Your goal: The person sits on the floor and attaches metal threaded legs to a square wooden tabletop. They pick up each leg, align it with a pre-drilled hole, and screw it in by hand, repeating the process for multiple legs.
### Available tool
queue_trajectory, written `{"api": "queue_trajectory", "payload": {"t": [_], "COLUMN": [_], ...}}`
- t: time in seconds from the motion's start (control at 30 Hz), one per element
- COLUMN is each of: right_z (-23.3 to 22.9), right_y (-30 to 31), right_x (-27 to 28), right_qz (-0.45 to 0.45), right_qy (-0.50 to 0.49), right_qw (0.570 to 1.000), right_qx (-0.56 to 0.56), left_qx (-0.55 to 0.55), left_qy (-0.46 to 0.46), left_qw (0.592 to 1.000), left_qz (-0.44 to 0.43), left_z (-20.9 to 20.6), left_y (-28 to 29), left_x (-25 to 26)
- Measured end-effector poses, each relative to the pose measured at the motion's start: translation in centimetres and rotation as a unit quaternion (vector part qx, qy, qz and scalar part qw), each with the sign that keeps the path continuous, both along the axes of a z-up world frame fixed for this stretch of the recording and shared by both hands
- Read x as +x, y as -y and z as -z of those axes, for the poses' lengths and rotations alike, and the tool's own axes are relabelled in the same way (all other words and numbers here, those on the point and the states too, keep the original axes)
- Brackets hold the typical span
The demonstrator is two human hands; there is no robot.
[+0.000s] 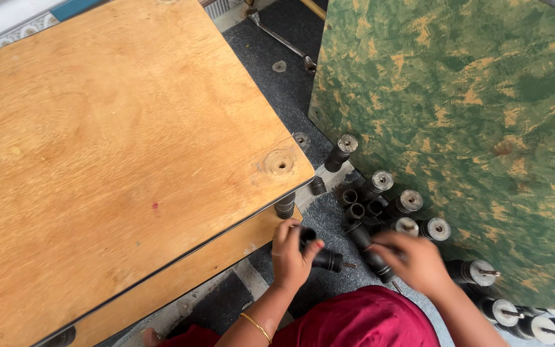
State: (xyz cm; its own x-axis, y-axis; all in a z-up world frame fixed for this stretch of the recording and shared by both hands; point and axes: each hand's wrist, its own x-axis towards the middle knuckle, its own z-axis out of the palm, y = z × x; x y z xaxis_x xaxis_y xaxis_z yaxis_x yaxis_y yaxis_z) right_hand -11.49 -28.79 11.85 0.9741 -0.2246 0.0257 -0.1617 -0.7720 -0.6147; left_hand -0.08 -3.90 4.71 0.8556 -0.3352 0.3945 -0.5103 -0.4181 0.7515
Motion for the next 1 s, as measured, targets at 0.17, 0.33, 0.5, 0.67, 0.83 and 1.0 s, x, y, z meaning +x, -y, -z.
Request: {"api": "queue_trajectory", "payload": {"t": [0.17,0.33,0.5,0.67,0.83,1.0], "right_z": [-1.2,2.0,-4.9,-16.6,-16.7,-12.8], "right_y": [-9.5,-16.8,-12.9,-4.0,-3.5,-3.6], "right_x": [11.6,12.9,11.1,4.8,7.9,11.3], "right_qz": [-0.275,-0.414,-0.369,-0.144,0.094,0.144], "right_qy": [-0.408,-0.370,-0.261,0.092,0.433,0.445], "right_qw": [0.834,0.756,0.877,0.980,0.776,0.654], "right_qx": [-0.251,-0.345,-0.163,0.105,0.448,0.594], "left_qx": [-0.126,-0.143,-0.151,-0.117,0.002,0.049], "left_qy": [-0.079,-0.126,-0.138,-0.152,-0.202,-0.203], "left_qw": [0.987,0.977,0.976,0.980,0.976,0.977], "left_qz": [-0.069,-0.095,-0.070,0.061,0.075,0.050], "left_z": [-1.9,-1.2,-0.5,0.5,2.0,5.1], "left_y": [-1.5,-6.0,-7.7,-1.8,6.0,7.0], "left_x": [0.1,1.2,2.3,1.7,2.1,3.5]}}
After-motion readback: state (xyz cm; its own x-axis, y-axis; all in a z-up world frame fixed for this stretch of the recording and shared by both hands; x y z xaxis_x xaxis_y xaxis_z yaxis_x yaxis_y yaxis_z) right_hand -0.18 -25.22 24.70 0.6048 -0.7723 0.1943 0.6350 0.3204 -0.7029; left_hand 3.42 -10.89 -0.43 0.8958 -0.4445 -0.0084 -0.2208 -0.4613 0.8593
